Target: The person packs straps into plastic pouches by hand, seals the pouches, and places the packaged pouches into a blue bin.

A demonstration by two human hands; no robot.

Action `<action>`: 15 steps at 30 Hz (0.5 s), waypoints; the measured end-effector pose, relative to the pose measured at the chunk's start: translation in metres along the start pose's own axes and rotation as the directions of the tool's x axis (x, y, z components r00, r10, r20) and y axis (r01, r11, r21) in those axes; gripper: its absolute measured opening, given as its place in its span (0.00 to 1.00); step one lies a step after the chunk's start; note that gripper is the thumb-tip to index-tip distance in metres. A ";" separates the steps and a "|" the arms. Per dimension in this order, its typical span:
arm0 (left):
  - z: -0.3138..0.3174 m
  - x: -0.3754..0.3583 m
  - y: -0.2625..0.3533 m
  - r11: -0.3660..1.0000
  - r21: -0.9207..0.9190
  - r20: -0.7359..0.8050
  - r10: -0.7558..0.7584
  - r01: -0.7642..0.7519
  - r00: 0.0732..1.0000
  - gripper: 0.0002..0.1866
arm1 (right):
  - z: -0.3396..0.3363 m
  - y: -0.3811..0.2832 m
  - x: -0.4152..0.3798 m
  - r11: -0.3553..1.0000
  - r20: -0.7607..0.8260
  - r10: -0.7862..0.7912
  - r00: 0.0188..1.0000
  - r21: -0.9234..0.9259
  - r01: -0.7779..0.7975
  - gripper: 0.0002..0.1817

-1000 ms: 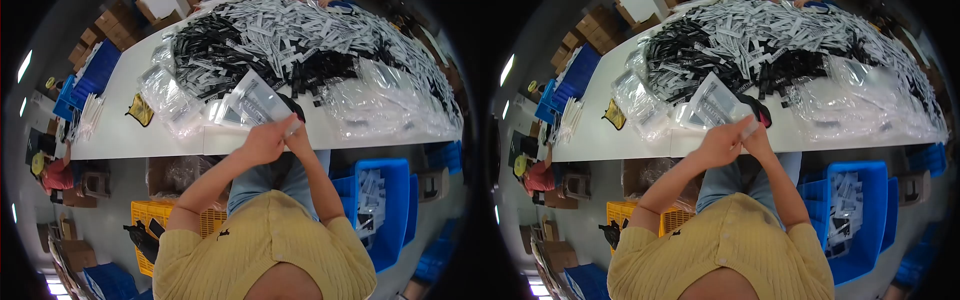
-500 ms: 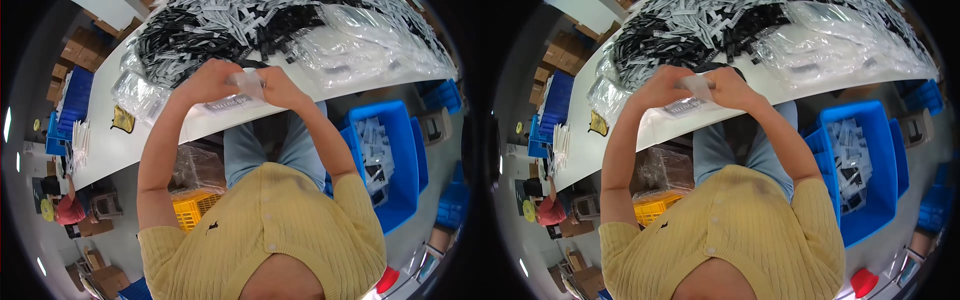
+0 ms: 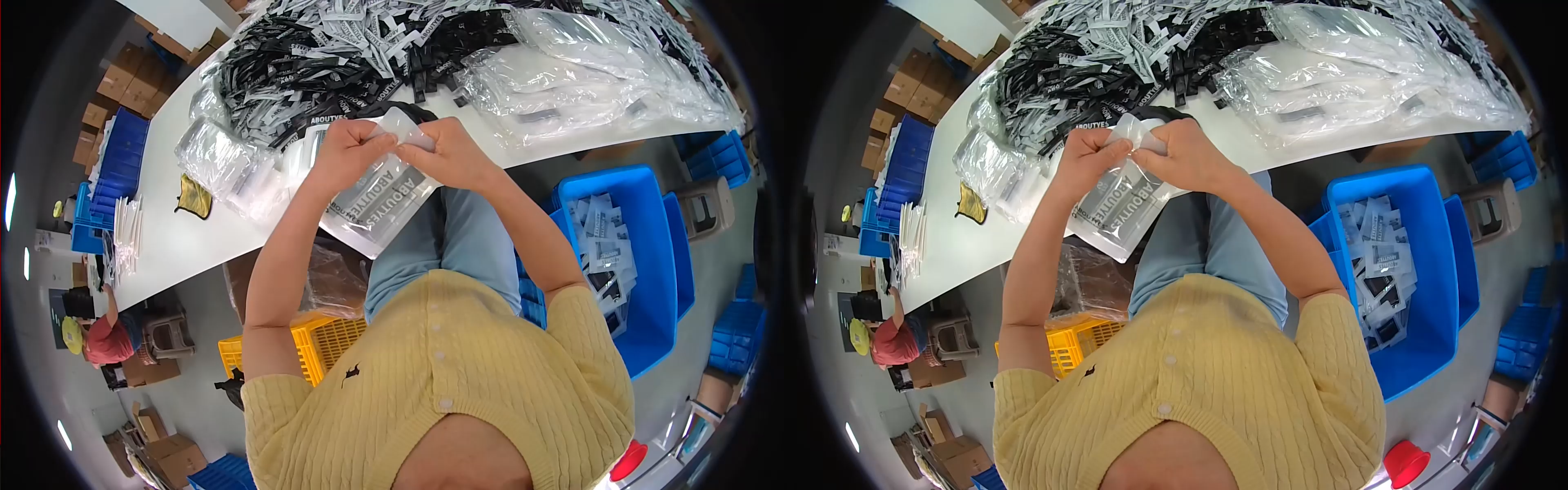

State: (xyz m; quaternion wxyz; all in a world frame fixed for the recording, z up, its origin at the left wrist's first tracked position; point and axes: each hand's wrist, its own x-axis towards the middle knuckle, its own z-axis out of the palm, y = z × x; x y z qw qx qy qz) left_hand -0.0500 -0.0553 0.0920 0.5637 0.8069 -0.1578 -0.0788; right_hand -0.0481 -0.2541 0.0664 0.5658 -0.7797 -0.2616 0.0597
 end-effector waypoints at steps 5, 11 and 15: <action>-0.001 0.008 -0.006 0.987 0.144 -0.104 0.080 -0.064 0.991 0.09 | -0.023 0.023 -0.016 1.000 -0.037 0.005 0.999 -0.012 -0.006 0.09; 0.035 0.008 0.014 0.371 0.783 0.294 0.487 -0.500 0.822 0.01 | -0.003 0.018 -0.022 0.860 -0.105 -0.292 0.951 -0.465 0.212 0.09; 0.039 0.007 -0.001 0.455 0.755 0.270 0.441 -0.472 0.856 0.02 | -0.004 0.042 -0.028 0.869 -0.074 -0.307 0.949 -0.428 0.248 0.08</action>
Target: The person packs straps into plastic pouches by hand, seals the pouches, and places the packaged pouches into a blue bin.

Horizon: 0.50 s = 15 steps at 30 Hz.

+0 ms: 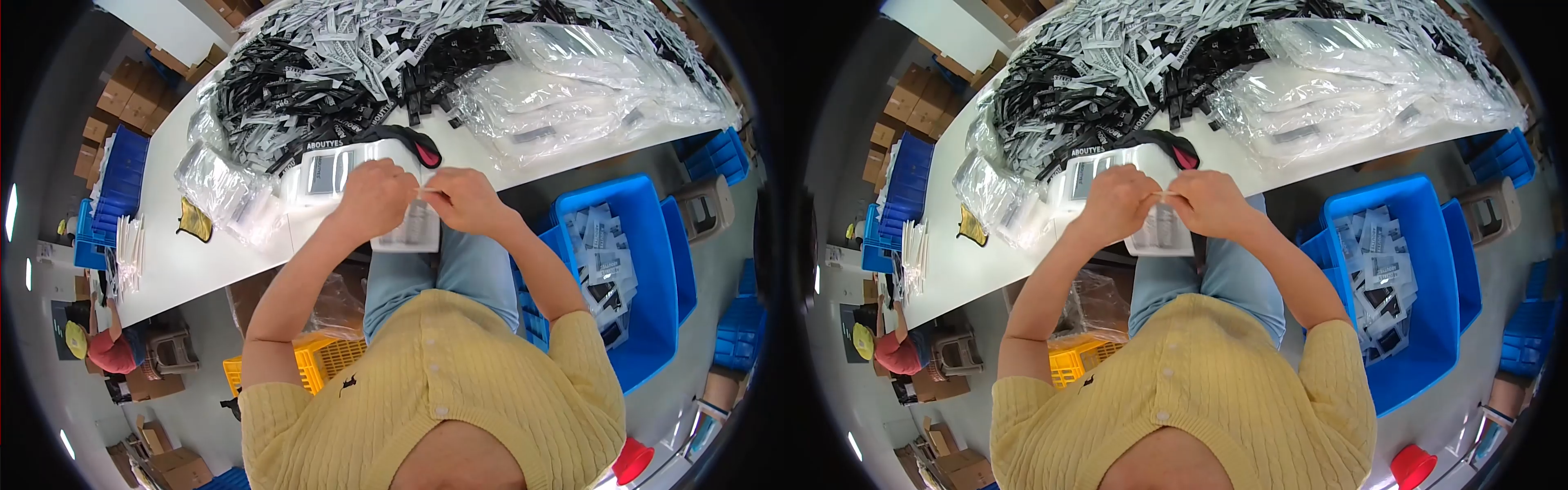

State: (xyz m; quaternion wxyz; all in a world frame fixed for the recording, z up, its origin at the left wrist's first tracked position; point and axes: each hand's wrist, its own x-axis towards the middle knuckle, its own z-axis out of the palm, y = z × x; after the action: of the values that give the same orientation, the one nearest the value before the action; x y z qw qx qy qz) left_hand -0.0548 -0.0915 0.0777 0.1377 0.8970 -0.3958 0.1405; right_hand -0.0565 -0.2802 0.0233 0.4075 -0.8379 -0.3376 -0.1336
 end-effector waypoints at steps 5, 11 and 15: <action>0.022 -0.013 -0.028 0.993 -0.083 -0.016 -0.080 0.078 0.997 0.05 | -0.036 0.047 -0.060 0.957 0.017 0.237 0.971 0.168 -0.236 0.11; 0.031 -0.083 -0.092 0.886 -0.188 0.111 -0.410 0.424 0.905 0.04 | -0.151 0.170 -0.353 0.154 -0.604 0.680 0.416 -0.438 -0.886 0.20; 0.012 -0.075 -0.072 0.884 -0.384 -0.179 -0.354 0.266 0.918 0.05 | -0.148 0.136 -0.324 0.039 -0.882 0.410 0.233 -0.238 -0.970 0.19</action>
State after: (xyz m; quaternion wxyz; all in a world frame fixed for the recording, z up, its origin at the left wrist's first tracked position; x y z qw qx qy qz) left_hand -0.0472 0.0013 0.0297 0.3643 0.8855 -0.2449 0.1524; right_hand -0.1960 -0.6025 -0.1249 0.0700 -0.8613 0.4157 -0.2838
